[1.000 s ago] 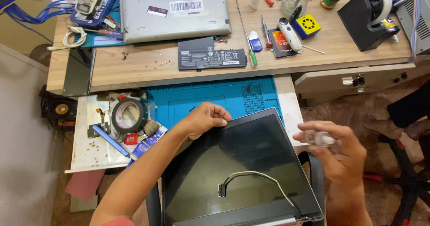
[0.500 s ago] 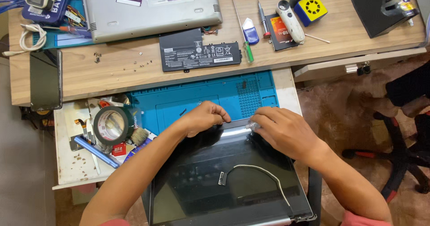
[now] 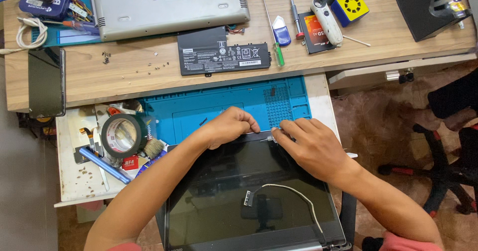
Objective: The person uses a blue plastic prying tool to carefully separate the bezel from the laptop screen. They then apply a liquid from a small bottle along the edge of the screen and continue to pry and adjust the bezel to reassemble the display.
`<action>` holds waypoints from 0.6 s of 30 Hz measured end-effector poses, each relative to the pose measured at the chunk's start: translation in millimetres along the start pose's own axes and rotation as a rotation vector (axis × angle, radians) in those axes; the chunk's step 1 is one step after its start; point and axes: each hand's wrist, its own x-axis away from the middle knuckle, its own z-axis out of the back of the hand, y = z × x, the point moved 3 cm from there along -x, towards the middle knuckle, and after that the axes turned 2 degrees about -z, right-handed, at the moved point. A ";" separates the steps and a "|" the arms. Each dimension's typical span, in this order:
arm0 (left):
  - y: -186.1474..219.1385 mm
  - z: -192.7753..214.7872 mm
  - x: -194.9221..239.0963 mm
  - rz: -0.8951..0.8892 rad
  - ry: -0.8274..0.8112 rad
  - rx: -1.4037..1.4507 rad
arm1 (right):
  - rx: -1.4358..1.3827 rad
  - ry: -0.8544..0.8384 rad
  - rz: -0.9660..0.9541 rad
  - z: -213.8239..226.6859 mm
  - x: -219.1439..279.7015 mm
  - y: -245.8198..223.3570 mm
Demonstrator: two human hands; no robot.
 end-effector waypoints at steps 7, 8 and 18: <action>9.8 -3.1 13.6 -0.006 0.005 -0.009 | 0.051 0.024 0.045 10.4 -5.3 -9.0; 8.0 -2.9 12.4 -0.006 0.005 -0.009 | 0.051 0.024 0.045 12.1 -6.2 -10.7; 9.6 -2.8 18.8 -0.020 0.016 -0.016 | 0.065 0.063 0.061 21.2 0.3 -11.6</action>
